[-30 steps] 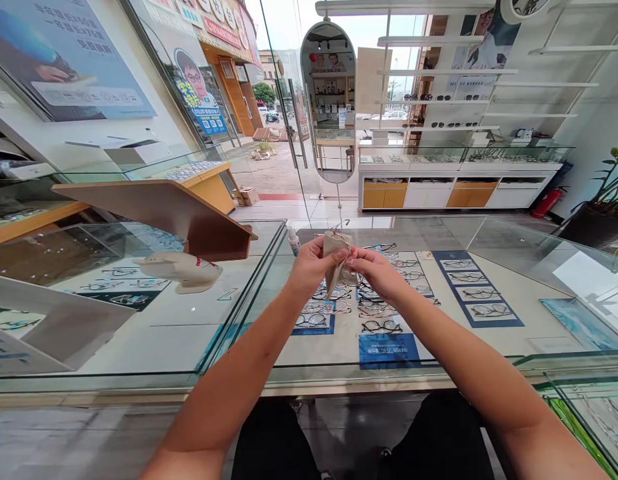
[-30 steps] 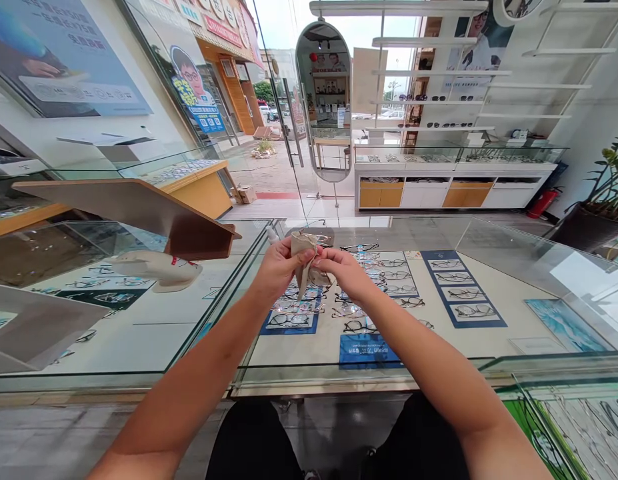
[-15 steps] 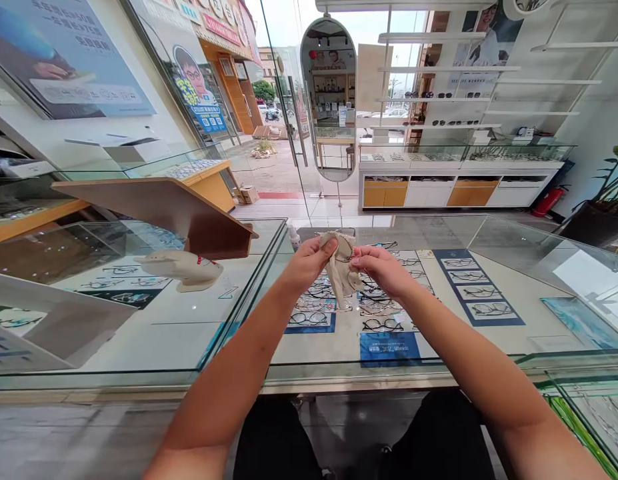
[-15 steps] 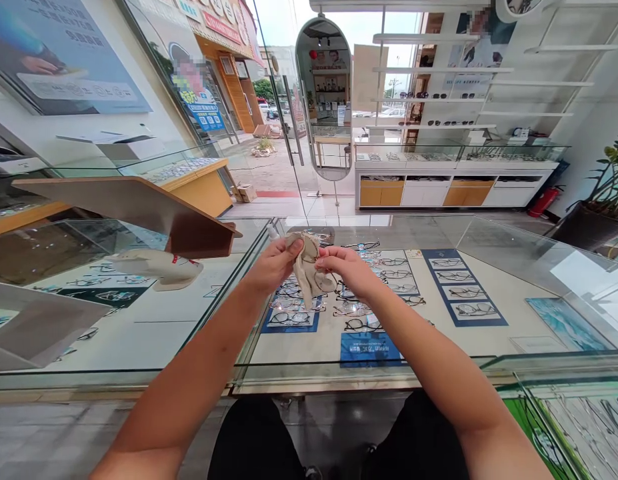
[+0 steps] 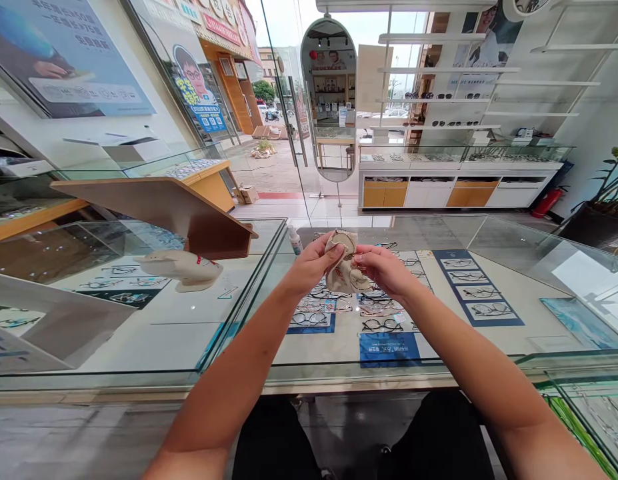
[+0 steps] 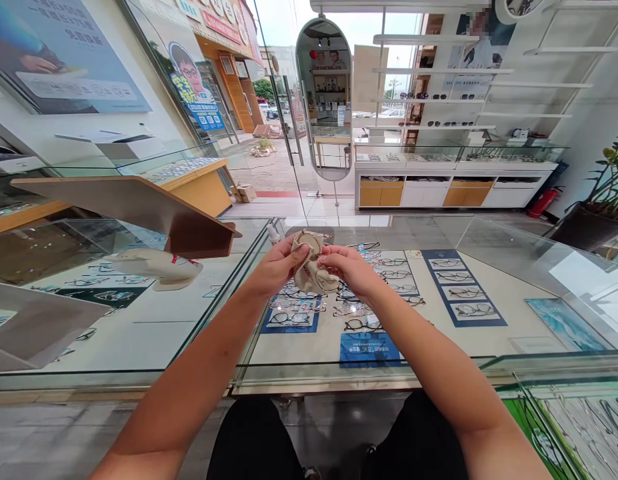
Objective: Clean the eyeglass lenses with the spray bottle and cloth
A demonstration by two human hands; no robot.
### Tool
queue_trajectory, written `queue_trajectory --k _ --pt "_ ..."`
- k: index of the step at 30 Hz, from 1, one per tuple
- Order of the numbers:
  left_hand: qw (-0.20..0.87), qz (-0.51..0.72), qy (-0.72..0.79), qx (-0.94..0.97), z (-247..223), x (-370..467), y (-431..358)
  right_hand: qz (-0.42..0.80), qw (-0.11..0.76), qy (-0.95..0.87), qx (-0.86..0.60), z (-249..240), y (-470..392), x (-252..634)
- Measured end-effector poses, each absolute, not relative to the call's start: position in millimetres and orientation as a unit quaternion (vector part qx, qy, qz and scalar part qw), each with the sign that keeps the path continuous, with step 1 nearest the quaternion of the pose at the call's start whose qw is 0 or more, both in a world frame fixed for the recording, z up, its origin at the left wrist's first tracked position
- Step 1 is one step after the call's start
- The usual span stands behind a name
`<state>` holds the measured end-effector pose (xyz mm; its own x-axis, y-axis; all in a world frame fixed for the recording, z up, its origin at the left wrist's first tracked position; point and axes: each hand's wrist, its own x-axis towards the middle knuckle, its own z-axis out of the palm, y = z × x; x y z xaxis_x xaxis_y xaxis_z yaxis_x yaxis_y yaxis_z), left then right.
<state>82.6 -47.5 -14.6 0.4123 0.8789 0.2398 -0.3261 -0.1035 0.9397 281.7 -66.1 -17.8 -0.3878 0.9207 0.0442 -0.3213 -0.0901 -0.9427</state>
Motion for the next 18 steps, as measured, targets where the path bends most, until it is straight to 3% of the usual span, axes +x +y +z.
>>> queue_trajectory --k 18 --pt "0.439 0.613 0.353 0.554 -25.6 98.8 -52.9 0.656 0.453 -0.526 -0.296 -20.4 -74.0 269.6"
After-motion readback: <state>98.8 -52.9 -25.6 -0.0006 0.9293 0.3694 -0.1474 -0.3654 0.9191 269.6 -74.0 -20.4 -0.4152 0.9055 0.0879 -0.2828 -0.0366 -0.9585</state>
